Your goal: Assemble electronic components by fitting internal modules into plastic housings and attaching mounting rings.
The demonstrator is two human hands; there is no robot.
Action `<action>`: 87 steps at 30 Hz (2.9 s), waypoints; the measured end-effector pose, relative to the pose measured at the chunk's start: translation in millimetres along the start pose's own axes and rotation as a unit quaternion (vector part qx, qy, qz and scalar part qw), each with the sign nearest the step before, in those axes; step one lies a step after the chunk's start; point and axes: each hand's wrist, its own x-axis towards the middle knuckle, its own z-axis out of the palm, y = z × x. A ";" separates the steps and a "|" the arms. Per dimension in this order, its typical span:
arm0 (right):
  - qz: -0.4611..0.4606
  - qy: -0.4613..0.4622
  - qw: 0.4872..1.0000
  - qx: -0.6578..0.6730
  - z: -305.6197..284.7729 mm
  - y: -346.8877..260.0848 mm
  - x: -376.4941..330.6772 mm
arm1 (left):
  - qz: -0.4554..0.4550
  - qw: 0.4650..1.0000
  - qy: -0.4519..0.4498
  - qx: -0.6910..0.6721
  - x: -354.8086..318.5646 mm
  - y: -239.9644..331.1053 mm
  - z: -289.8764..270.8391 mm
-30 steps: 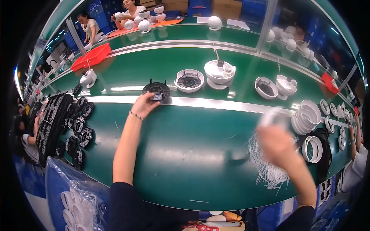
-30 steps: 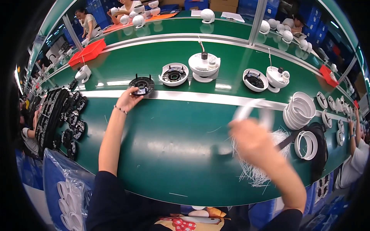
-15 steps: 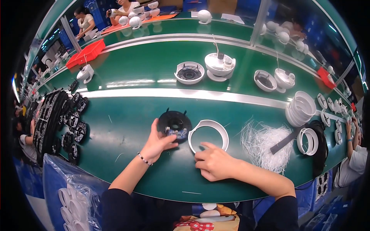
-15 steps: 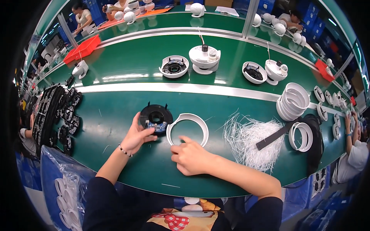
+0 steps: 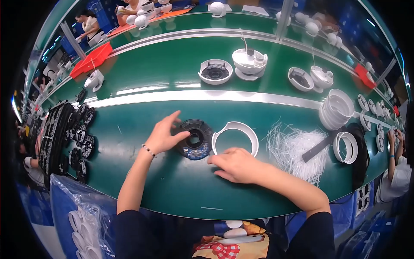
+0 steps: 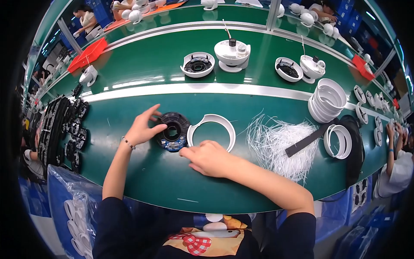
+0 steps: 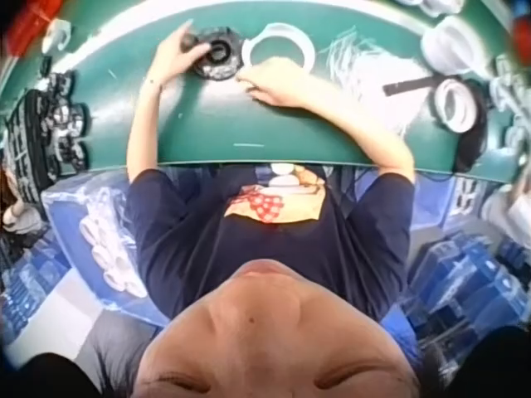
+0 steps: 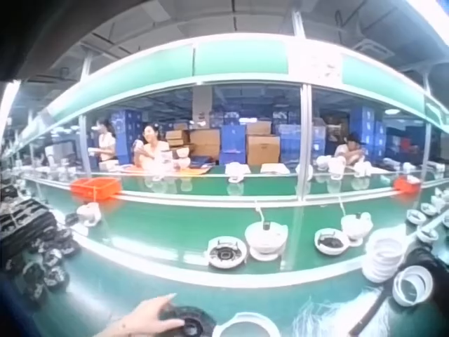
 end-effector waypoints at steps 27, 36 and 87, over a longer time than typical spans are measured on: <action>0.299 0.258 0.910 0.126 -49.6 18.9 33.9 | -0.086 0.790 0.091 -0.600 -9.8 10.9 20.6; 0.234 0.265 0.921 0.164 3.4 -16.4 97.5 | -0.002 0.631 -0.033 -0.775 -20.4 9.9 20.7; 0.575 0.234 0.625 -0.474 -151.5 7.8 -204.2 | -0.161 0.762 0.133 -0.613 242.4 -159.1 -35.8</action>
